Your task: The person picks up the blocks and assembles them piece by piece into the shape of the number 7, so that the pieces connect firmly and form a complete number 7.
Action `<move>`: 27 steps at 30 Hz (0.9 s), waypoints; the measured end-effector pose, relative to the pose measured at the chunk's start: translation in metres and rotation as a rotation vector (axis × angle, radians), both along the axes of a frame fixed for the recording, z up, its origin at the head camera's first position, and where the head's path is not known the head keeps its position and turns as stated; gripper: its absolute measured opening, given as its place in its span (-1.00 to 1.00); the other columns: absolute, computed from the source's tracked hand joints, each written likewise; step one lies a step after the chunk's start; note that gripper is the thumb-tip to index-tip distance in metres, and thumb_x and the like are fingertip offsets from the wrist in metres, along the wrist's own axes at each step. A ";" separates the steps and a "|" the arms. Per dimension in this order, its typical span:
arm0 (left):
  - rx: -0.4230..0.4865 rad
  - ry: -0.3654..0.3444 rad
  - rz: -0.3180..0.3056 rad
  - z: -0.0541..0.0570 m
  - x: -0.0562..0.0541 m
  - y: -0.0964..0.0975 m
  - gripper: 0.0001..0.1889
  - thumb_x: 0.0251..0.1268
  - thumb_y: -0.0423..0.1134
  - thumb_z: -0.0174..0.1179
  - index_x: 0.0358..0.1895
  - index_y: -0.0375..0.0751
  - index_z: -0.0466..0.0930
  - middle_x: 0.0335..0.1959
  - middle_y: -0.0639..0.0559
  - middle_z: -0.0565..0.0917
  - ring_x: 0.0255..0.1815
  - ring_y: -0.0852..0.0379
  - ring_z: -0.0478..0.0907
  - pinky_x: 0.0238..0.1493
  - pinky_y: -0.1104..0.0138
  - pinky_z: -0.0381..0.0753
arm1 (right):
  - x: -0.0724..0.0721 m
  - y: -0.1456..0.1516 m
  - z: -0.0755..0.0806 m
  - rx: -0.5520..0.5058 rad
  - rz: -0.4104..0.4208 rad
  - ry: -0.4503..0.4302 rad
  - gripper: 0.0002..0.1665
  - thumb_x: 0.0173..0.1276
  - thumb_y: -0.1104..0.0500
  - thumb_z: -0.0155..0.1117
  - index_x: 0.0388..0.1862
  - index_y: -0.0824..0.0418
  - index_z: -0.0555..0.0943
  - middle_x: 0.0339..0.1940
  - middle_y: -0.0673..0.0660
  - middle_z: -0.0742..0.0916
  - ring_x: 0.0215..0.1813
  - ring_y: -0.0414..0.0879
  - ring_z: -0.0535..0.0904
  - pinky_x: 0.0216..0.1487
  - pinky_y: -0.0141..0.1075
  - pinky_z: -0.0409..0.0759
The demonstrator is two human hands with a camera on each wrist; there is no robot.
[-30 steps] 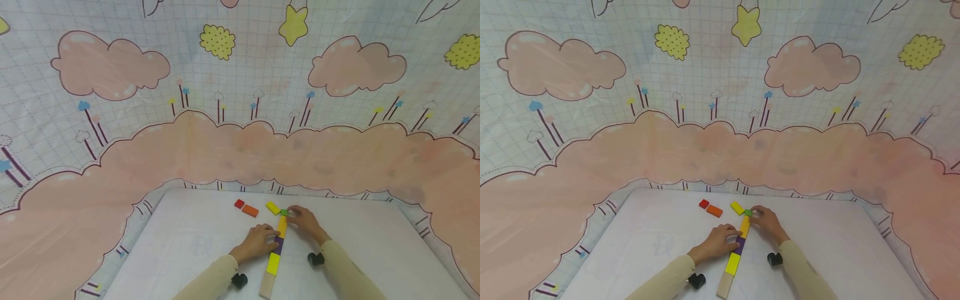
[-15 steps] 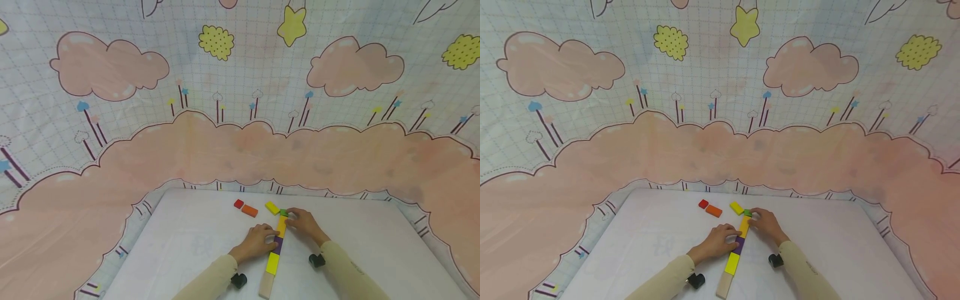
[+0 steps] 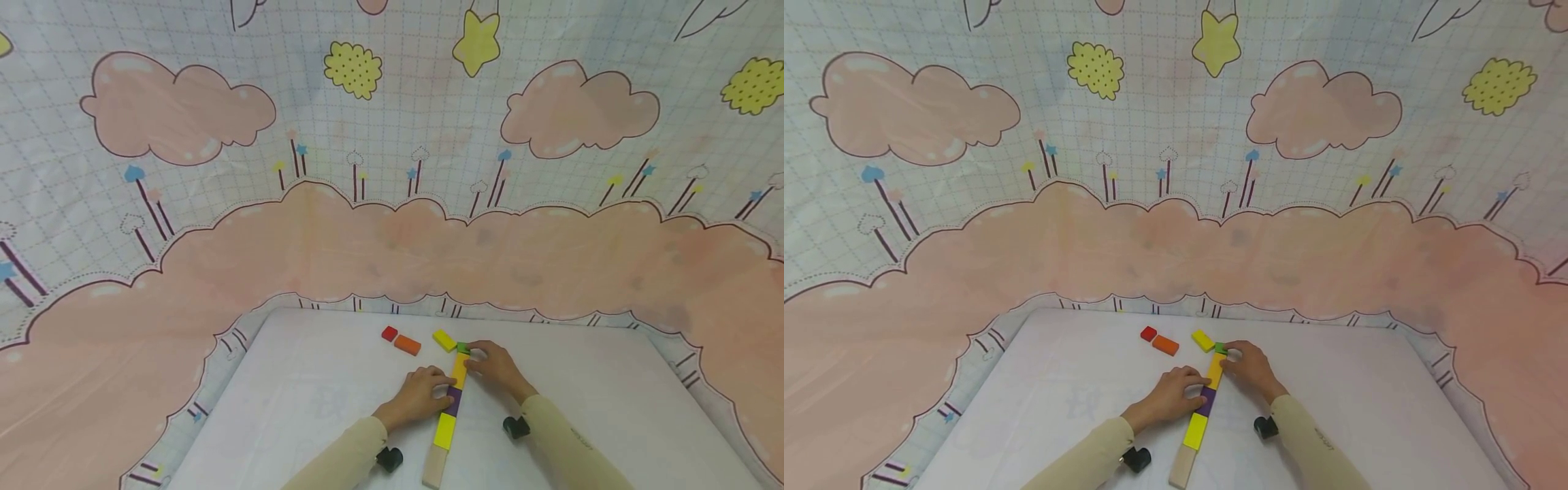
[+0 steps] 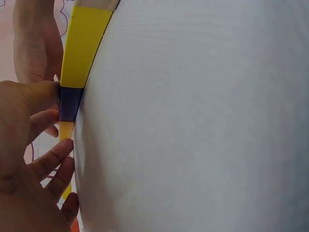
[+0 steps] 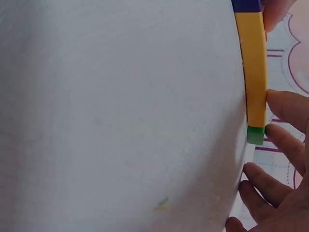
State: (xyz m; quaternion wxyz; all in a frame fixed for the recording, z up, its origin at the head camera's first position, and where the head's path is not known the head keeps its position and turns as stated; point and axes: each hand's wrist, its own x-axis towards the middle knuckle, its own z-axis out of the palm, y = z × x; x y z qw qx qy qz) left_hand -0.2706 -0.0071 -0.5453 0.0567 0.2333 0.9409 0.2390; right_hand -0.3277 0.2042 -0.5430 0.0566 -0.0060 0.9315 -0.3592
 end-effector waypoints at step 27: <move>0.199 -0.037 0.126 0.001 -0.013 0.000 -0.66 0.37 -0.04 0.21 0.17 0.13 0.54 0.03 0.17 0.61 0.04 0.18 0.54 0.20 0.13 0.56 | -0.002 0.001 -0.005 -0.025 -0.008 0.024 -0.57 0.30 0.05 0.36 0.14 0.07 0.61 0.37 0.25 0.53 0.46 0.27 0.30 0.45 0.27 0.17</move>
